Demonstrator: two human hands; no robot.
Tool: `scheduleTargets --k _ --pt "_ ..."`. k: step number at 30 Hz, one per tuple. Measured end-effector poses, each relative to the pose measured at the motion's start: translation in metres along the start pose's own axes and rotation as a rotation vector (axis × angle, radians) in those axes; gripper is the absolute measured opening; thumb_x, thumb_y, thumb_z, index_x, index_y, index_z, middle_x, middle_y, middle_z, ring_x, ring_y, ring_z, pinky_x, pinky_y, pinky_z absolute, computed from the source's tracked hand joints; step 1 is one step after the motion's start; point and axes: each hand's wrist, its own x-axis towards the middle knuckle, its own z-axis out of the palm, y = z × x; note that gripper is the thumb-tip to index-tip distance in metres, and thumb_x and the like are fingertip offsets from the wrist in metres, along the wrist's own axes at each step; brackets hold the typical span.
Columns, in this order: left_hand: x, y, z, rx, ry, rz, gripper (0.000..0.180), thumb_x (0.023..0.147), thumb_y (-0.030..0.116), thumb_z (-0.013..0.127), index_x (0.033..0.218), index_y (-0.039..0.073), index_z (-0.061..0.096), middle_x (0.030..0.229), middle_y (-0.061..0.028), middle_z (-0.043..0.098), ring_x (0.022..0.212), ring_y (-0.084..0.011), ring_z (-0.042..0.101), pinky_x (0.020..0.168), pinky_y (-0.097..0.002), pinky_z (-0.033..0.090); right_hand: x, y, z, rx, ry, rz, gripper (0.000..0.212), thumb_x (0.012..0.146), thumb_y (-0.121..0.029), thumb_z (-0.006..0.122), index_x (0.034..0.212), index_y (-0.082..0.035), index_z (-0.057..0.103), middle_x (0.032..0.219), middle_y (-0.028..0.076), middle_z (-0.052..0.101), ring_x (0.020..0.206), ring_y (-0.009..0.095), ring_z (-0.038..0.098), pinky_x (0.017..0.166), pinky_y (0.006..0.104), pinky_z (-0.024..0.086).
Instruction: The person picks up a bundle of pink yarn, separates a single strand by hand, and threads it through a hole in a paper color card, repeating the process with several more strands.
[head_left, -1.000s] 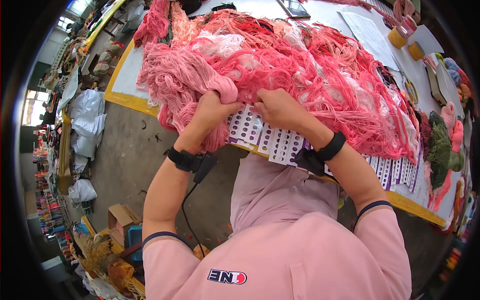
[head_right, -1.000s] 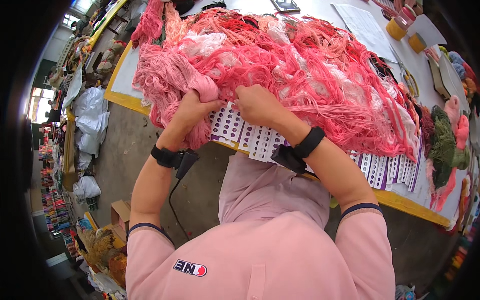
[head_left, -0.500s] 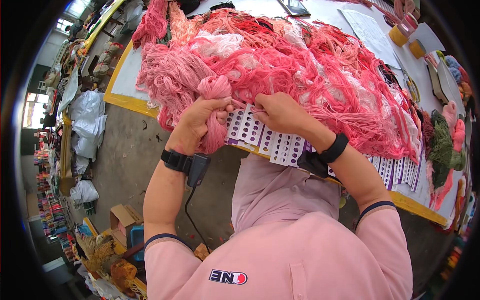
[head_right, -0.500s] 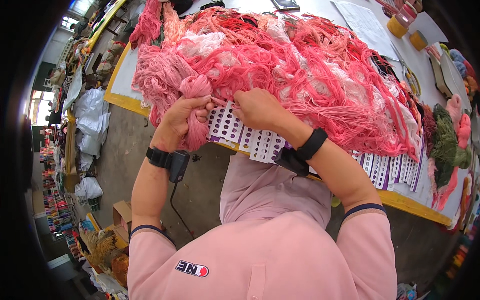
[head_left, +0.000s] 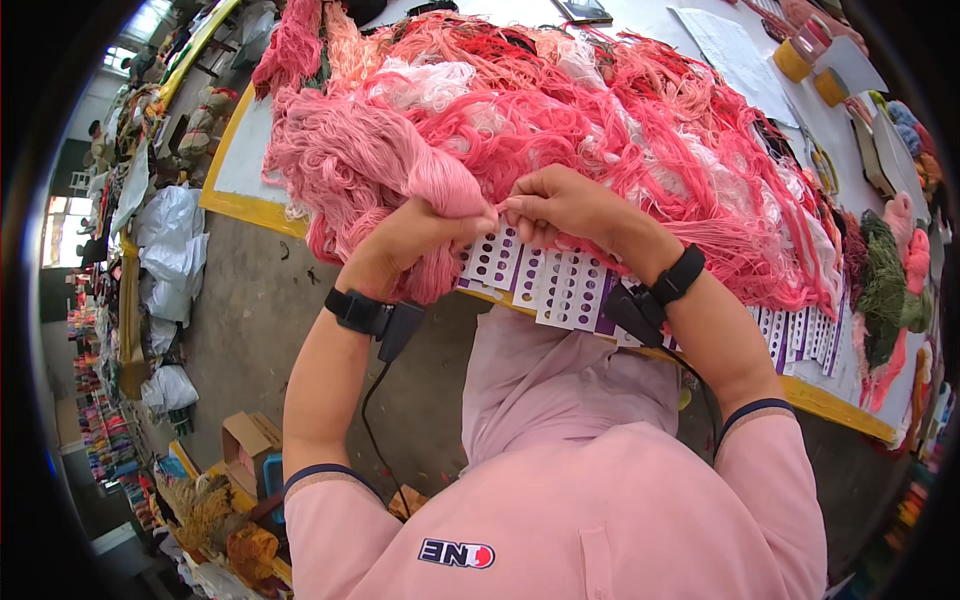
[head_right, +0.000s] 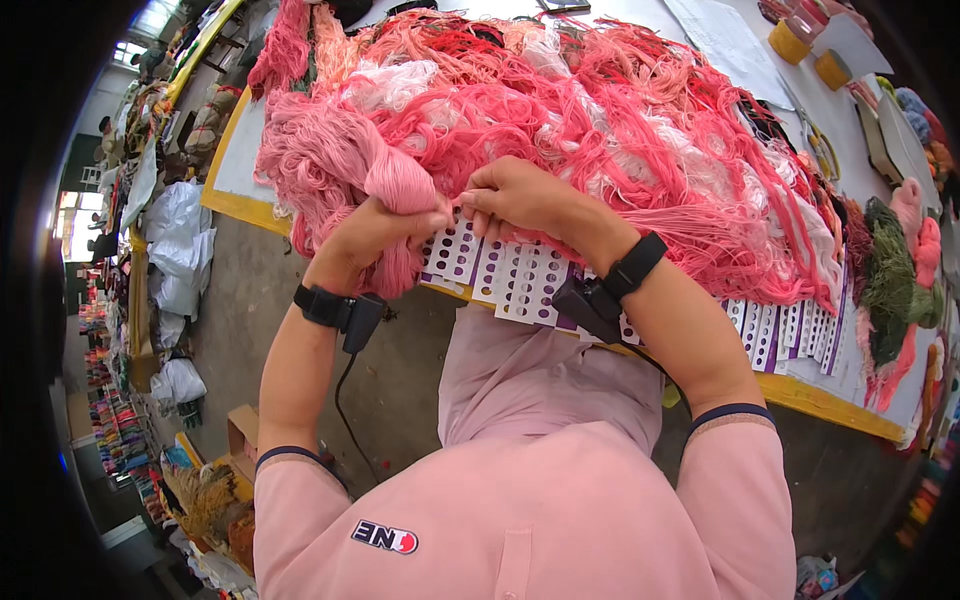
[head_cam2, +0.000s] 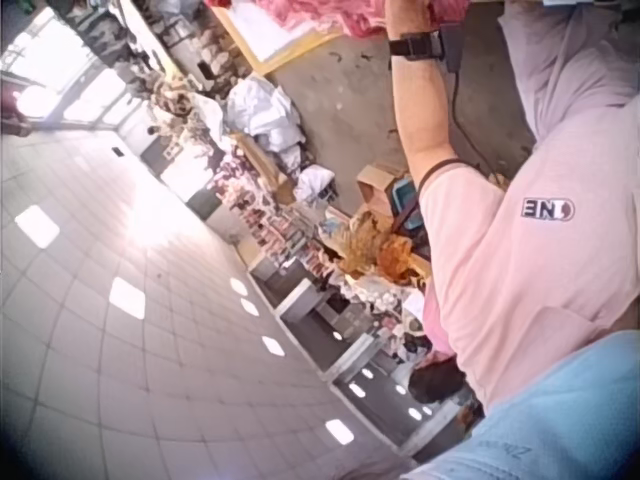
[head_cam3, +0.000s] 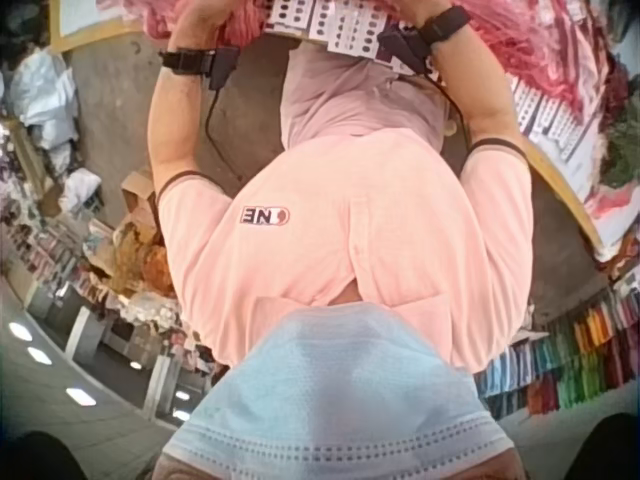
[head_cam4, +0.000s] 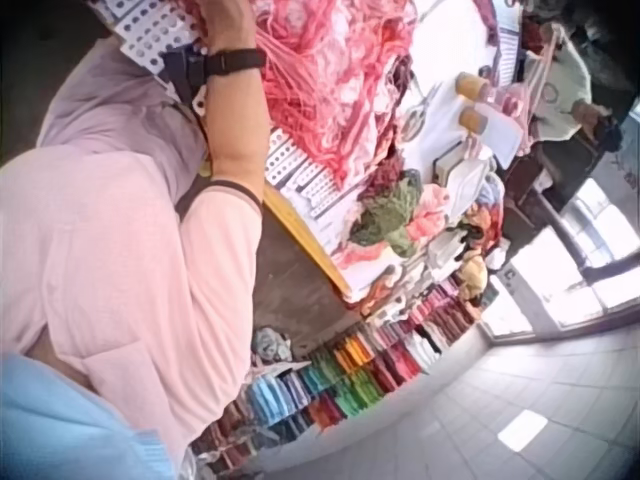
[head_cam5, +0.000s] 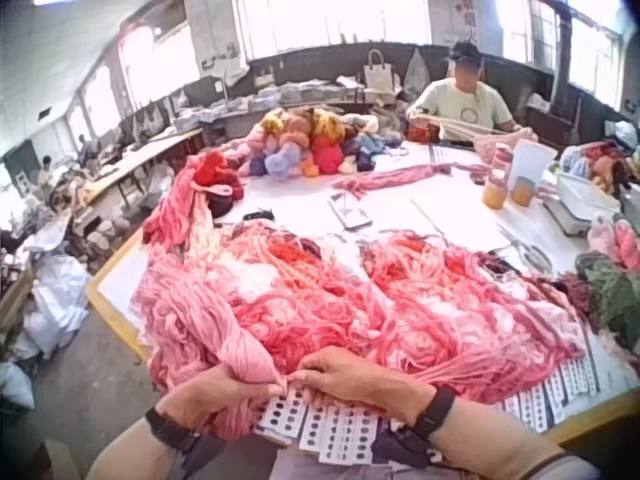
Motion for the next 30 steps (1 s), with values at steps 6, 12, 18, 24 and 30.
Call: scheduleTargets --k 6,12,18,24,30 --pt "-0.012 0.014 -0.073 -0.191 0.246 0.083 0.025 0.086 0.003 0.062 0.111 0.004 0.059 0.083 -0.0029 0.062 0.067 -0.0109 0.057 0.059 -0.0259 0.047 0.002 -0.005 0.008 -0.386 0.031 -0.014 0.023 0.094 -0.008 0.049 0.085 0.006 0.064 0.073 0.014 0.07 0.064 0.018 0.07 0.056 0.0276 0.056" --pt "-0.039 0.032 -0.205 -0.434 0.35 0.114 0.016 0.089 0.005 0.057 0.105 0.006 0.059 0.081 -0.004 0.06 0.064 -0.0138 0.057 0.057 -0.027 0.048 0.004 -0.004 0.006 -0.395 0.041 -0.014 0.024 0.09 -0.007 0.05 0.077 0.004 0.066 0.068 0.012 0.07 0.06 0.017 0.07 0.055 0.0297 0.055" --pt "-0.078 0.099 -0.319 -0.461 0.802 0.257 0.005 0.088 0.004 0.061 0.09 0.008 0.058 0.076 -0.0021 0.057 0.063 -0.0138 0.055 0.058 -0.0283 0.05 0.005 -0.001 0.006 -0.342 0.038 -0.04 0.025 0.091 -0.008 0.05 0.075 0.005 0.066 0.065 0.011 0.069 0.057 0.017 0.069 0.053 0.0287 0.054" --pt "-0.119 0.241 -0.294 0.396 0.988 0.325 0.034 0.089 0.04 0.061 0.107 0.011 0.064 0.097 -0.0067 0.067 0.078 -0.0177 0.066 0.067 -0.0312 0.054 -0.011 0.002 -0.007 0.141 0.053 -0.07 0.028 0.097 -0.014 0.048 0.116 0.005 0.057 0.112 0.017 0.064 0.095 0.022 0.067 0.078 0.0326 0.056" --pt "-0.018 0.159 -0.123 0.246 0.599 0.745 0.023 0.091 0.026 0.059 0.105 0.008 0.063 0.078 -0.0004 0.061 0.067 -0.0083 0.057 0.062 -0.0229 0.048 -0.012 0.014 -0.005 0.668 0.212 -0.366 0.042 0.102 -0.019 0.046 0.137 0.003 0.04 0.132 0.014 0.053 0.118 0.024 0.057 0.098 0.0346 0.049"
